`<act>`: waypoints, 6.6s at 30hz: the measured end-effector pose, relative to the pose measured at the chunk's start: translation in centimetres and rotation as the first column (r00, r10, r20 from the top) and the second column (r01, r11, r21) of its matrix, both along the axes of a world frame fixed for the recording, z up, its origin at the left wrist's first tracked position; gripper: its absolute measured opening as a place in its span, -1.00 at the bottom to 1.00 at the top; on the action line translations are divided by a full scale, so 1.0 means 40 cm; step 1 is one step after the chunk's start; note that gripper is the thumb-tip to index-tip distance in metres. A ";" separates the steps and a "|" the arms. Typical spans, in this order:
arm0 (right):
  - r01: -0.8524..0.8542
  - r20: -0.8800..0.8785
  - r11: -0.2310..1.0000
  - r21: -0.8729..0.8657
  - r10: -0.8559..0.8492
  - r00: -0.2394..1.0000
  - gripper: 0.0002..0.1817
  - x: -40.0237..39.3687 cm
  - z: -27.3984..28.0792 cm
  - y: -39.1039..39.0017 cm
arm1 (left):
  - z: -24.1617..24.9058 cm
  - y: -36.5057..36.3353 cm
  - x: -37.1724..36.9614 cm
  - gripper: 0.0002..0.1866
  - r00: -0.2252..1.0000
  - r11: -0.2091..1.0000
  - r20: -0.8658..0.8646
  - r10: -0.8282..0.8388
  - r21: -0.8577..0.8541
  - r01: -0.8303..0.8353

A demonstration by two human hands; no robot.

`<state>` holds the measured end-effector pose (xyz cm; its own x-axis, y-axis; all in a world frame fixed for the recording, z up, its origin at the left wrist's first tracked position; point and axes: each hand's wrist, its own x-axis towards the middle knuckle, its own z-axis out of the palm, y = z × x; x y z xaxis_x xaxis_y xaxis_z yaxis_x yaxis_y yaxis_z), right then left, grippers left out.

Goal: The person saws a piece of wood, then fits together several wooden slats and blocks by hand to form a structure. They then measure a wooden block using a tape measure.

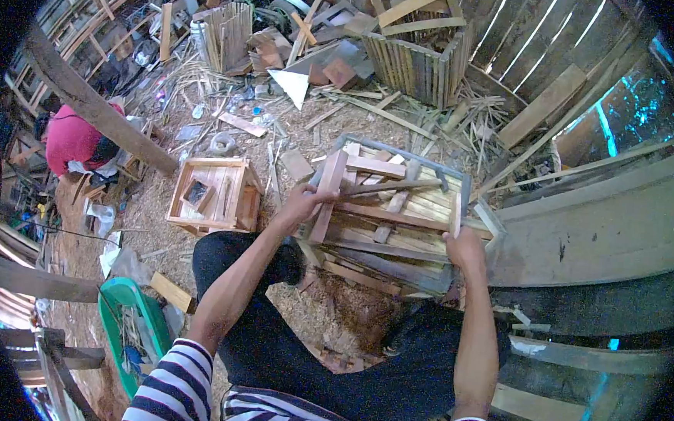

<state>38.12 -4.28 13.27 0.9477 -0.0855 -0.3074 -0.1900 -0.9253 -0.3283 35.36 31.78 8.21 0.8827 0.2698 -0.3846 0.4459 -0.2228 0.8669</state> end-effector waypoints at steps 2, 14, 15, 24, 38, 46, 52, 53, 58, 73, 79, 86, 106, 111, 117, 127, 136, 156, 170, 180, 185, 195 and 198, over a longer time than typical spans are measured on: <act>0.016 -0.032 1.000 0.019 -0.015 0.999 -0.56 -0.007 0.015 -0.002 | 0.004 -0.028 -0.007 -0.25 0.999 1.000 0.033 0.006 0.018 -0.007; 0.057 0.066 0.998 0.034 -0.059 0.996 -0.55 -0.026 0.026 -0.021 | -0.010 -0.154 -0.023 0.02 0.993 0.839 0.042 0.112 0.532 -0.117; 0.056 0.074 0.997 0.047 -0.059 0.996 -0.55 -0.027 0.034 -0.017 | -0.012 -0.152 -0.025 0.05 0.993 0.841 0.028 0.115 0.529 -0.112; 0.056 0.246 0.993 0.103 -0.080 0.966 -0.66 -0.049 0.065 0.006 | -0.014 -0.139 -0.011 0.16 0.993 0.885 -0.073 0.097 0.462 -0.053; -0.035 0.456 0.902 0.430 -0.183 0.871 -0.81 0.021 0.074 0.023 | 0.142 -0.170 0.238 -0.50 0.831 0.631 0.027 -0.555 0.664 0.400; -0.019 0.305 0.963 0.269 -0.067 0.950 -0.82 0.142 0.018 0.033 | 0.097 -0.167 0.423 -0.68 0.471 0.355 -0.064 -0.880 0.571 0.740; 0.028 0.316 0.989 0.148 -0.074 0.946 -0.83 0.196 0.042 0.076 | 0.140 -0.160 0.486 -0.71 0.593 0.558 -0.064 -0.803 0.270 0.784; 0.027 0.295 0.987 0.160 -0.074 0.953 -0.83 0.211 0.055 0.098 | 0.155 -0.143 0.507 -0.72 0.625 0.599 -0.116 -0.772 0.197 0.776; 0.146 0.114 0.886 0.439 -0.216 0.970 -0.85 0.383 0.115 0.241 | 0.075 0.020 0.688 -0.75 0.811 0.814 -0.098 -0.576 -0.151 0.560; 0.354 -0.715 0.809 0.469 0.112 0.691 -0.77 0.998 -0.873 0.646 | -0.845 0.178 0.956 -0.68 0.879 0.850 -0.299 -0.372 0.271 0.452; 0.195 -0.788 0.930 0.312 0.139 0.600 -0.77 1.015 -1.064 0.684 | -0.873 0.148 0.968 -0.64 0.804 0.856 -0.449 -0.390 0.147 0.496; 0.255 -0.708 0.868 0.426 0.145 0.691 -0.66 1.043 -0.854 0.761 | -0.852 0.167 0.959 -0.59 0.868 0.971 -0.438 -0.235 -0.073 0.226; 0.114 -0.177 0.774 0.623 -0.003 0.984 -0.45 0.411 0.080 0.385 | 0.167 0.002 0.505 -0.70 0.934 0.814 -0.069 -0.352 -0.516 0.268; -0.151 0.049 0.797 0.584 0.151 0.987 -0.41 0.238 0.066 0.276 | 0.259 -0.152 0.348 -0.63 0.872 0.856 -0.024 -0.488 -0.206 0.473; -0.349 0.318 0.658 0.667 0.172 0.932 -0.30 0.126 -0.003 0.217 | 0.226 -0.217 0.225 -0.66 0.852 0.808 0.123 -0.509 -0.272 0.523; -0.604 0.481 0.714 0.355 0.414 0.773 -0.36 -0.012 0.098 0.214 | 0.199 -0.216 0.061 -0.63 0.708 0.750 0.322 -0.628 0.008 0.662; -0.671 0.505 0.690 0.270 0.492 0.709 -0.52 -0.129 0.093 0.307 | 0.246 -0.053 -0.050 -0.74 0.833 0.872 0.435 -0.342 -0.182 0.453; 0.024 0.106 0.553 0.833 -0.202 0.974 -0.73 -0.278 -0.108 0.227 | 0.176 0.060 -0.133 -0.69 0.870 0.918 0.345 -0.353 -0.053 0.393; -0.066 0.167 0.653 0.755 -0.093 0.982 -0.82 -0.248 -0.137 0.232 | -0.014 0.002 0.122 -0.29 0.949 0.959 0.227 -0.217 0.231 0.164; -0.006 0.031 0.657 0.754 -0.027 0.999 -0.83 -0.271 -0.019 0.220 | -0.053 0.019 0.165 -0.36 0.963 0.964 0.072 -0.261 -0.027 0.264; 0.115 -0.100 0.603 0.789 -0.059 0.993 -0.82 -0.257 -0.037 0.214 | -0.038 0.028 0.163 -0.46 0.965 0.968 -0.077 -0.251 -0.012 0.251; 0.122 -0.029 0.532 0.838 -0.180 0.983 -0.63 -0.232 -0.023 0.262 | 0.126 0.014 0.112 -0.66 0.949 0.849 0.316 -0.022 -0.495 0.184; 0.184 -0.075 0.506 0.843 -0.228 0.971 -0.63 -0.226 0.008 0.265 | 0.129 0.024 0.101 -0.48 0.952 0.867 0.306 -0.006 -0.473 0.157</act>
